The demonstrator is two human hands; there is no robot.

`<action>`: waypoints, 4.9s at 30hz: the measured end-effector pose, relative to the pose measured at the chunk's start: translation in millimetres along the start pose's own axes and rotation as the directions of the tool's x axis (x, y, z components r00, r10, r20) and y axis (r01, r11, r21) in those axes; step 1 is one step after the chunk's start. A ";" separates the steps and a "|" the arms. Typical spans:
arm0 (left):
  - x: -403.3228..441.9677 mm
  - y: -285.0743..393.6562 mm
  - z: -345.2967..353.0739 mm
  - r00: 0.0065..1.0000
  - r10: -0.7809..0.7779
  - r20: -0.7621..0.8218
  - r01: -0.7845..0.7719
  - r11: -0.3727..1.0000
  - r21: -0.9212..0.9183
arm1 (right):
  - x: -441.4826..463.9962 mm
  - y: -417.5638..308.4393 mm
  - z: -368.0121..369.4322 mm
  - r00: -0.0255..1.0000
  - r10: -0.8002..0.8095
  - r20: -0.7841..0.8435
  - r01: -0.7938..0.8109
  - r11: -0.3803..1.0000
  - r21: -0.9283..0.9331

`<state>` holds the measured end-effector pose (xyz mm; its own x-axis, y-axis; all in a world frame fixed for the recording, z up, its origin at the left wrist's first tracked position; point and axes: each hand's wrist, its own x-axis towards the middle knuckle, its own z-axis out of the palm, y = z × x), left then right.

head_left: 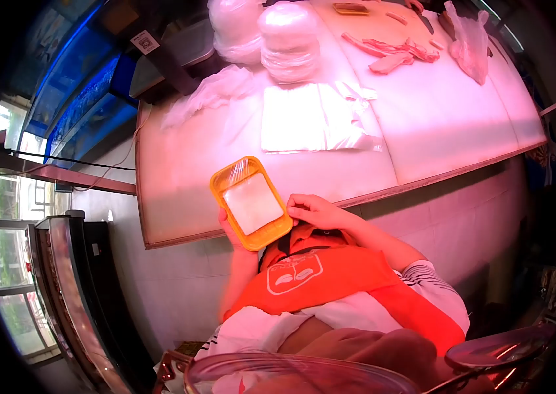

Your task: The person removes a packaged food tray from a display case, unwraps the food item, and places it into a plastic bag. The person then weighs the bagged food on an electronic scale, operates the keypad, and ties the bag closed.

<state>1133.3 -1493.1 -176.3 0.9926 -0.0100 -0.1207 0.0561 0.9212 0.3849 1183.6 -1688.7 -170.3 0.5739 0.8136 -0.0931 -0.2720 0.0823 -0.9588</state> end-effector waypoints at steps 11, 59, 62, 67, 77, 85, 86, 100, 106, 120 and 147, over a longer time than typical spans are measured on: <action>-6.3 -10.4 -11.4 0.992 0.067 -0.104 -0.067 0.998 0.004 | -7.6 14.8 13.1 1.000 0.016 0.000 -0.016 0.998 0.067; 25.6 86.7 -144.5 0.791 0.605 0.091 0.294 -0.506 0.811 | -17.6 53.6 -61.9 0.939 0.121 -0.321 -0.196 0.958 -0.210; 11.7 67.2 -143.6 0.717 0.684 0.133 0.321 -0.494 0.808 | -22.4 51.2 -83.0 0.936 0.113 -0.334 -0.273 0.833 -0.482; -12.1 28.6 -117.6 0.714 0.607 0.349 0.182 -0.643 0.744 | -4.3 -6.0 -128.8 0.893 0.095 -0.440 -0.328 0.807 -0.491; 14.2 -27.0 -94.9 0.859 0.345 0.378 -0.044 -0.686 0.726 | 154.3 -130.3 -268.9 0.555 -0.206 -0.806 0.078 0.977 -0.196; 12.6 -26.9 -97.9 0.849 0.347 0.397 -0.055 -0.691 0.721 | 206.5 -181.0 -298.3 0.245 -0.855 -0.457 -0.168 0.427 -0.888; 13.5 -26.9 -99.8 0.848 0.339 0.407 -0.066 -0.694 0.717 | 209.5 -207.6 -284.2 0.164 -0.902 -0.399 -0.135 0.380 -0.915; 34.8 -26.4 -88.2 0.774 0.467 0.427 -0.223 -0.429 0.875 | 88.7 -302.2 -87.1 0.316 -0.909 -0.271 0.825 0.404 -0.394; 91.1 9.5 33.9 0.439 0.502 0.745 -0.402 -0.631 0.663 | 13.4 -272.4 -16.2 0.694 -0.686 -0.220 0.711 0.700 0.060; 17.5 13.6 81.1 0.785 0.340 0.518 -0.436 -0.292 0.851 | 15.6 -59.5 14.3 0.860 -0.443 -0.253 0.212 0.761 -0.613; -10.6 34.6 -9.4 0.990 -0.089 -0.105 0.081 0.994 -0.080 | 17.5 -11.8 43.2 0.989 0.102 -0.108 0.066 0.350 0.934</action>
<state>1123.7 -1457.5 -170.3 0.9669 -0.0510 -0.2499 0.1274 0.9455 0.2998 1163.5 -1650.6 -149.0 0.6233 0.7509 -0.2185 -0.7791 0.6203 -0.0906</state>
